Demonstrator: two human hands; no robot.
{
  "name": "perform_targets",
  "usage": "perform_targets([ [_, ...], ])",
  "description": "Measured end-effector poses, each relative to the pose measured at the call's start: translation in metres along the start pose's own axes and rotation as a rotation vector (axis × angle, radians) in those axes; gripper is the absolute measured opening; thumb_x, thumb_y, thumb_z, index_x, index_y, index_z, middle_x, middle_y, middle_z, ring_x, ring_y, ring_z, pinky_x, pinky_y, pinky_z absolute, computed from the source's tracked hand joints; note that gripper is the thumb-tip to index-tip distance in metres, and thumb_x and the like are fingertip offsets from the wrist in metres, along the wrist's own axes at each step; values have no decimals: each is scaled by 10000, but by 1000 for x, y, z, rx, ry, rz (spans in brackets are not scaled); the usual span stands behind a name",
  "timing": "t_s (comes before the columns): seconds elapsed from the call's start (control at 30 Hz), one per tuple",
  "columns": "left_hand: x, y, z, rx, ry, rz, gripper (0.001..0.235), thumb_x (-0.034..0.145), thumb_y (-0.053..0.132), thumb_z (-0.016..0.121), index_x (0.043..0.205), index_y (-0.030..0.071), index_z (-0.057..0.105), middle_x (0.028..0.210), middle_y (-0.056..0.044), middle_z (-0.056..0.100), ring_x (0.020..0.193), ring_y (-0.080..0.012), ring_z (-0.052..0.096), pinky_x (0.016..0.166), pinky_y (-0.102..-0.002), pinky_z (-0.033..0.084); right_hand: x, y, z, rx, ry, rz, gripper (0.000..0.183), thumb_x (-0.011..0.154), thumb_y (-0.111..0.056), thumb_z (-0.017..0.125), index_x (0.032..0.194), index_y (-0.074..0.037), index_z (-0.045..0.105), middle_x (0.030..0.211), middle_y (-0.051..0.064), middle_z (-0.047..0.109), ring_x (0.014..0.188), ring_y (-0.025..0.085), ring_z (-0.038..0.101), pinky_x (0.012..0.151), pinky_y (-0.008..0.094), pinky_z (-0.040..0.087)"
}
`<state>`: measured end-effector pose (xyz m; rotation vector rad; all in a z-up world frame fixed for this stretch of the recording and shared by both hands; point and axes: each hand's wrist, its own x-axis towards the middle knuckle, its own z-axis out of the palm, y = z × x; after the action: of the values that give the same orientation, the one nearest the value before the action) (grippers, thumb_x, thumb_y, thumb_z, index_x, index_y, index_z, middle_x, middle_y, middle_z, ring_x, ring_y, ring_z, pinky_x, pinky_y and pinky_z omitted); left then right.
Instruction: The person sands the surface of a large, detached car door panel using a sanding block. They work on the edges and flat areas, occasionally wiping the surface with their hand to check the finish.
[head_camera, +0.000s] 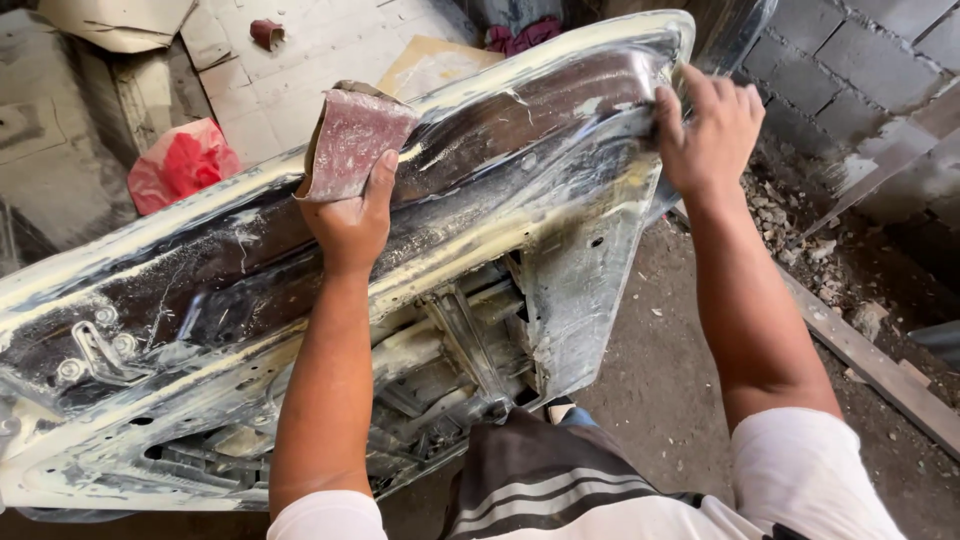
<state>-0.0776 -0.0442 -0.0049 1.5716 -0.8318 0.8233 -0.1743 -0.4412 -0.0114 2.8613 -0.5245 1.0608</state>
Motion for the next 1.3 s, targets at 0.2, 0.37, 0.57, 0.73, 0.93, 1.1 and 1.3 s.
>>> perform_targets([
  [0.2, 8, -2, 12, -107, 27, -43, 225, 1019, 81, 767, 1187, -31, 669, 1101, -106, 749, 985, -202, 717, 906, -332, 563, 9, -37, 16, 359, 252, -205, 429, 1071, -223, 706, 1452, -45, 622, 1410, 170, 643, 1291, 303, 604, 1127, 421, 502],
  [0.37, 9, -2, 19, -75, 93, -28, 192, 1028, 90, 756, 1171, -18, 687, 1102, -108, 755, 1005, -208, 731, 935, -341, 574, -13, -165, -12, 308, -46, -307, 777, 1032, -529, 667, 1518, 24, 421, 1506, 255, 489, 1401, 380, 478, 1182, 534, 374],
  [0.57, 9, -10, -13, -16, 104, -76, 196, 1027, 97, 762, 1164, -21, 687, 1108, -113, 754, 1007, -199, 727, 936, -343, 566, -9, -163, 6, 346, -103, -643, 787, 990, -596, 575, 1526, -47, 399, 1583, 188, 423, 1456, 365, 383, 1180, 514, 250],
  [0.73, 13, -19, -42, -229, 192, -170, 297, 1014, 111, 760, 1236, -17, 610, 1185, -90, 715, 1079, -160, 694, 986, -331, 557, 15, -77, 11, 377, 83, -213, 315, 1158, -374, 636, 1370, -142, 643, 1451, 90, 648, 1306, 269, 613, 1129, 408, 489],
  [0.93, 15, -15, -24, 96, 113, -95, 182, 1009, 77, 783, 1132, -38, 714, 1067, -115, 779, 944, -179, 742, 869, -333, 569, 36, -177, -17, 541, 299, -535, 556, 1003, -319, 861, 1401, -44, 589, 1405, 134, 613, 1322, 305, 559, 1134, 450, 397],
  [1.1, 9, -26, -27, 121, 277, -72, 184, 1010, 60, 768, 1136, -48, 689, 1069, -118, 768, 935, -191, 728, 879, -351, 569, 54, -269, -14, 558, 185, -612, 692, 721, -497, 884, 1212, -53, 681, 1160, 126, 695, 1102, 292, 648, 1036, 557, 354],
  [1.3, 7, -22, -31, -3, 264, -104, 155, 1020, 38, 759, 1141, -35, 695, 1069, -113, 759, 946, -160, 696, 879, -332, 563, 67, -274, 0, 576, -259, -552, 445, 852, -583, 807, 834, -139, 773, 726, 82, 714, 731, 320, 683, 932, 509, 447],
])
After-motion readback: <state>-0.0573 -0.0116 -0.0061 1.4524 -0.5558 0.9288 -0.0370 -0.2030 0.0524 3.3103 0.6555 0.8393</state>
